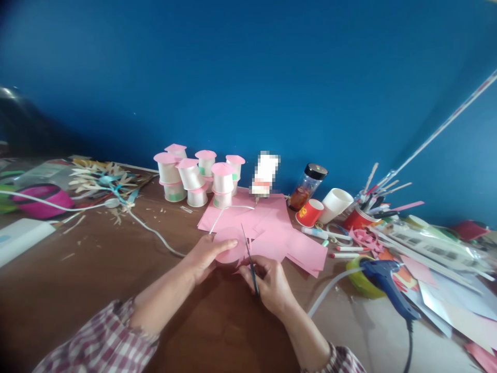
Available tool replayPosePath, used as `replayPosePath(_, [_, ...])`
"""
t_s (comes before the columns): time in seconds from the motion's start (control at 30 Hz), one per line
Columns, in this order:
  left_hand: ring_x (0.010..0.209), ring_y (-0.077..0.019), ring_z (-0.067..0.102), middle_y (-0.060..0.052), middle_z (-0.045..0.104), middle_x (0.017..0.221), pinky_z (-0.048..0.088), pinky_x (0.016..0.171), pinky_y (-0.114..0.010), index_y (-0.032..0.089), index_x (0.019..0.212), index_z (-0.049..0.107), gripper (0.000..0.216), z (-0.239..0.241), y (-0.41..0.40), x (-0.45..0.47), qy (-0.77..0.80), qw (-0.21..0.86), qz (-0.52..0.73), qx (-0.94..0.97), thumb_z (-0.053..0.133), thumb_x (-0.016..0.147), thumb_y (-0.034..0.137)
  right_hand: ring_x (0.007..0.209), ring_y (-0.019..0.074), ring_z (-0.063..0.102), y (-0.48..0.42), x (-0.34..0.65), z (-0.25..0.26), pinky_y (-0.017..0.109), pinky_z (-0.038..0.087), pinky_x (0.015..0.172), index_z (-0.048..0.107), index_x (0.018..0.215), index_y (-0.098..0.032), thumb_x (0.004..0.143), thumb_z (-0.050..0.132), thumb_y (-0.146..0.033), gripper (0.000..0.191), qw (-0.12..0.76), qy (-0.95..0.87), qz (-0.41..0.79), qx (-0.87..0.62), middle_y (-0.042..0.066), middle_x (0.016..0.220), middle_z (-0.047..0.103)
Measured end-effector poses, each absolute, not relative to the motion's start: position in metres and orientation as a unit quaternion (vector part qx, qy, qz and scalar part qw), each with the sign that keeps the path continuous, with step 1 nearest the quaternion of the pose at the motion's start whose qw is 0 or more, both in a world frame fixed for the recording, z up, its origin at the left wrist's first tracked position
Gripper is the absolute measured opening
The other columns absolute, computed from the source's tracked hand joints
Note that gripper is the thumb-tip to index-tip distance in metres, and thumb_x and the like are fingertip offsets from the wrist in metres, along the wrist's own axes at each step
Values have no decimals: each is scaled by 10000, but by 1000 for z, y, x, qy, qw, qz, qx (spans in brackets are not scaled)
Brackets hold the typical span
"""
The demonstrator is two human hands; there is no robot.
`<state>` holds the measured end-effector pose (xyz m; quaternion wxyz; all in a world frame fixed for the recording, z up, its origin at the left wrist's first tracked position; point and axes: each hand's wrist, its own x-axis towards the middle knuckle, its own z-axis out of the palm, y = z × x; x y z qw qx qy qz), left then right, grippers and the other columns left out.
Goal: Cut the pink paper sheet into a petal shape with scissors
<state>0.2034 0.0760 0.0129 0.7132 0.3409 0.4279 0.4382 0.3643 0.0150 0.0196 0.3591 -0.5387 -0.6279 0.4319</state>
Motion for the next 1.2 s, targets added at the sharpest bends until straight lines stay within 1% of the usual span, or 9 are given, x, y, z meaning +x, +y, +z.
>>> replayPosePath(0.1, [701,-250,644,-146,686,767,494,662,-361,61,859,645,368,12,76,203,429,713,434,346,752,574,267,402,90,423,15,364,22,204,347,416,662,842,-120,803,579,-381,277,354,-626,434,-542,-47,449,459])
replayPosePath(0.23, [738,-257,646,-152,687,827,495,666,-352,69,894,641,399,8,78,202,418,711,444,349,759,565,260,404,89,427,15,364,24,203,345,412,660,823,-119,799,577,-385,280,347,-627,436,-544,-39,456,473])
replayPosePath(0.4, [710,-245,645,-135,688,783,493,653,-342,74,846,652,335,7,79,200,406,714,433,371,743,580,257,387,80,404,16,364,21,197,326,399,639,810,-118,812,557,-372,267,349,-622,440,-545,-47,440,454])
replayPosePath(0.67, [758,-260,644,-142,690,810,495,691,-358,64,890,641,424,10,80,200,434,716,423,347,773,532,248,380,79,399,17,364,20,198,334,401,654,821,-115,806,565,-365,267,347,-627,430,-549,-52,430,445])
replayPosePath(0.87, [772,-273,643,-158,684,843,496,695,-373,51,885,639,415,11,82,197,423,727,407,356,767,542,247,374,76,391,17,365,17,195,327,391,660,838,-108,806,568,-368,277,342,-625,437,-549,-54,429,439])
replayPosePath(1.07, [827,-268,635,-151,681,892,483,737,-373,66,968,619,528,4,88,193,450,711,398,364,793,512,267,375,76,399,17,367,13,190,320,387,652,793,-124,795,591,-354,237,340,-625,438,-550,-54,432,441])
replayPosePath(1.2, [847,-268,630,-149,682,890,474,758,-369,68,937,635,495,-1,91,190,428,719,387,387,789,526,298,374,75,395,16,367,14,189,309,384,651,795,-123,794,590,-357,242,335,-626,440,-550,-54,434,437])
